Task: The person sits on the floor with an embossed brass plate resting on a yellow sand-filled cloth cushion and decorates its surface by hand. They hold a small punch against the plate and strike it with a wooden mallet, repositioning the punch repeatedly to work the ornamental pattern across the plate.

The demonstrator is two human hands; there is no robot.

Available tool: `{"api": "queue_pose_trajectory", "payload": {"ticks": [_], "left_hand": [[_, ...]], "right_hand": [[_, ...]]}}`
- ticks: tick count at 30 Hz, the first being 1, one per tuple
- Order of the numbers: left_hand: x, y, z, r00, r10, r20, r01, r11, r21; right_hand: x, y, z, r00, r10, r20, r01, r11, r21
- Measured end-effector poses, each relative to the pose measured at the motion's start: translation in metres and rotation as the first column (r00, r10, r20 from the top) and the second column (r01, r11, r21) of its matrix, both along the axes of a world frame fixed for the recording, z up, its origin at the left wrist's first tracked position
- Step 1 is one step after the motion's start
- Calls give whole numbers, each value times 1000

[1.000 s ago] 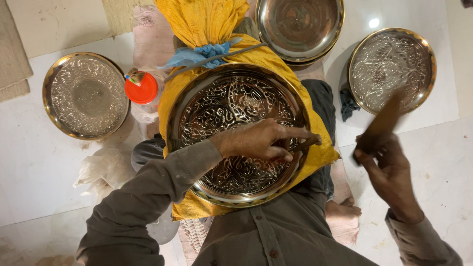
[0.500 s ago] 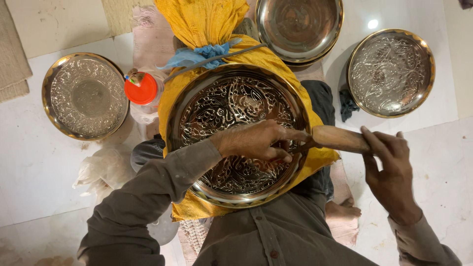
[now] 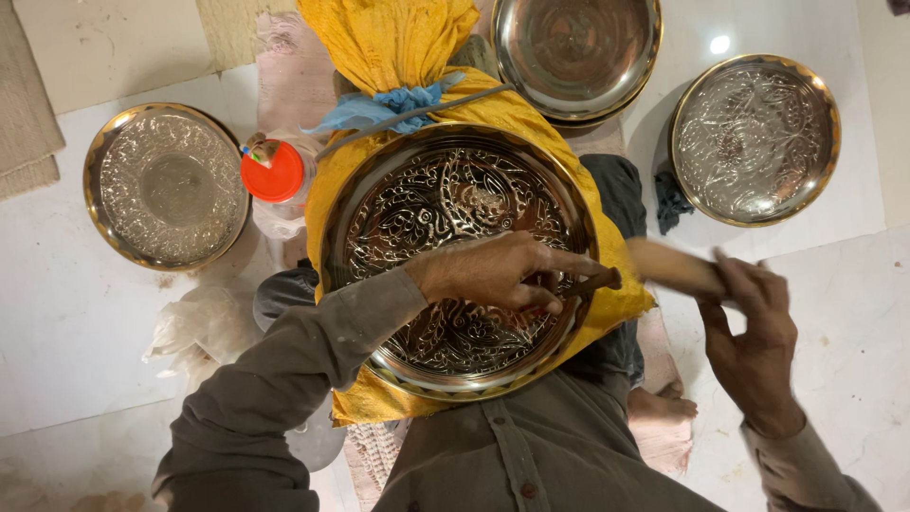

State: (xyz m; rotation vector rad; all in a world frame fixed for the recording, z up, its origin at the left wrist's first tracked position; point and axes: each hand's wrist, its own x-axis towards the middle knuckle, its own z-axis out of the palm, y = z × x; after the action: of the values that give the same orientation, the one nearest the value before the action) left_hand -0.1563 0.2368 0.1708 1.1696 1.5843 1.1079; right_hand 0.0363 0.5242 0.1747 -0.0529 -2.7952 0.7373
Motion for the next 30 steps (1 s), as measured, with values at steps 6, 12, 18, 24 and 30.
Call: {"api": "queue_pose_trajectory", "payload": {"ticks": [6,12,18,24,30], "left_hand": [[-1,-2,0,1000,0,3,0,982,187],[5,-13,7,994,98,-55,-86,979,186],[7,-19,16,973,192,-124,-187,981,49],[9,-17,13,978,196,-76,-193,980,41],[10,-17,1,971,210,-119,-190,969,159]], "right_hand": [[-7,-4,12,995,52,81,-67,979,190],[-10,-15,20,975,-32,221,96,953,-289],[-21,-8,36,928,-5,373,133,939,-317],[-28,-3,33,955,43,292,234,494,-837],[-30,-1,22,957,41,286,134,814,-565]]}}
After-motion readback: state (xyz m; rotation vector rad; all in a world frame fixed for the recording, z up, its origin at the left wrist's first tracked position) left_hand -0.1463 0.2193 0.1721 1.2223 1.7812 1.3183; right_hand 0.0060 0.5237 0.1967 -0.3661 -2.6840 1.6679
